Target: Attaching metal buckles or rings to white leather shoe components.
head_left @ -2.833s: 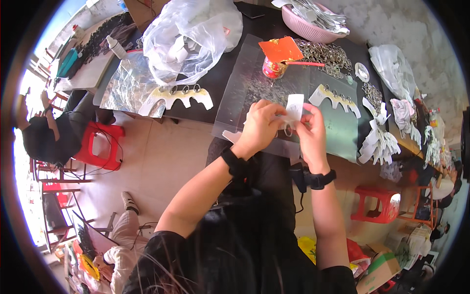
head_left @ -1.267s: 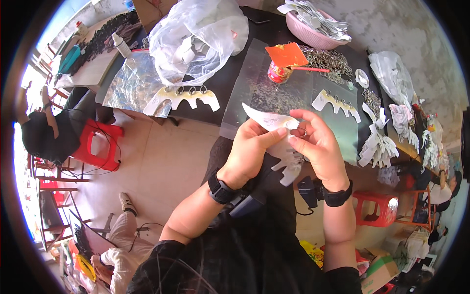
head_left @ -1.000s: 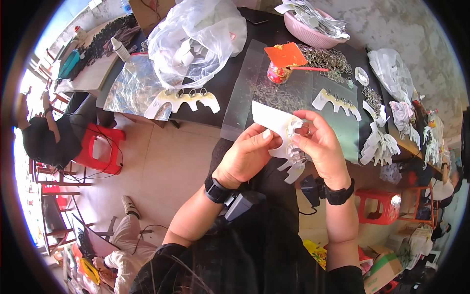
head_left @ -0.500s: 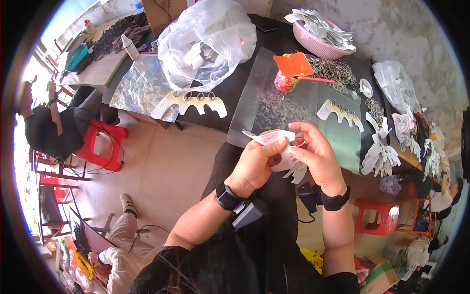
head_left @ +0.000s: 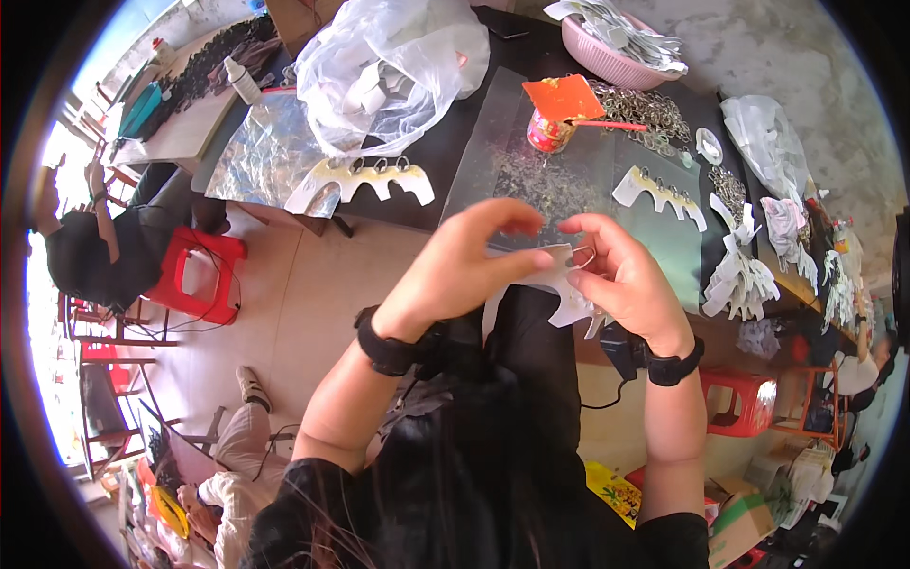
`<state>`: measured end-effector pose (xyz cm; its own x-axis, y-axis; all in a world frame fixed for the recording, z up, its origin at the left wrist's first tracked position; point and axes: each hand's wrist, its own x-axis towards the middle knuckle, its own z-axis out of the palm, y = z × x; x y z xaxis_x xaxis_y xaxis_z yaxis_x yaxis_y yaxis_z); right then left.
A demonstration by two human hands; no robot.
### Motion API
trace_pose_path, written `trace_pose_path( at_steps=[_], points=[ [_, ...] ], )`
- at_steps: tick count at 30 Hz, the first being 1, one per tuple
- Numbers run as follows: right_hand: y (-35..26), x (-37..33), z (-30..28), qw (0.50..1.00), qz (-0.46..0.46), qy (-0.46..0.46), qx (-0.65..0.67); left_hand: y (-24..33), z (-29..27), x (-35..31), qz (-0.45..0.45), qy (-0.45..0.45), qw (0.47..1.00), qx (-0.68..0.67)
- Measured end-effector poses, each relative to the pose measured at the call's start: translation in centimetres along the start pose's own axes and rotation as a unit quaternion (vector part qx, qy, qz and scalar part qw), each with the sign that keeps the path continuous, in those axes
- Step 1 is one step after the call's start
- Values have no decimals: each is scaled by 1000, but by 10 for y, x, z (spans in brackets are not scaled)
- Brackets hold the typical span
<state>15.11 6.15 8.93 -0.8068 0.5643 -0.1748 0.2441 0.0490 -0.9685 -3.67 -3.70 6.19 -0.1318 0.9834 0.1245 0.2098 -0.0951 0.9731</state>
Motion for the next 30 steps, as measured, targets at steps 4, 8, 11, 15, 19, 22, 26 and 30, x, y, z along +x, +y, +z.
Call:
trace_pose_path(
  at_steps=[4,8,11,15,19,22,26,30],
  points=[
    [0,-1,0,1000,16,-20,-3,2,14,5,-64,-30,996,-49],
    [2,-6,-6,997,-1,-41,66,-16,20,1,-122,7,962,-245],
    [5,-8,-7,997,-5,-34,66,-23,29,0,-105,32,949,-296],
    [6,-8,0,1000,-4,-16,6,-21,37,-3,-90,54,944,-314],
    [4,-11,1,998,-36,-18,-44,-31,40,-9,-120,17,865,-487],
    [7,-13,1,998,-49,-10,-47,-39,49,-10,-125,1,816,-565],
    [9,-14,2,998,-50,6,-39,-38,48,-13,-85,11,863,-497],
    [7,-13,2,995,-70,13,-76,-36,47,-13,-74,17,888,-453]
  ],
)
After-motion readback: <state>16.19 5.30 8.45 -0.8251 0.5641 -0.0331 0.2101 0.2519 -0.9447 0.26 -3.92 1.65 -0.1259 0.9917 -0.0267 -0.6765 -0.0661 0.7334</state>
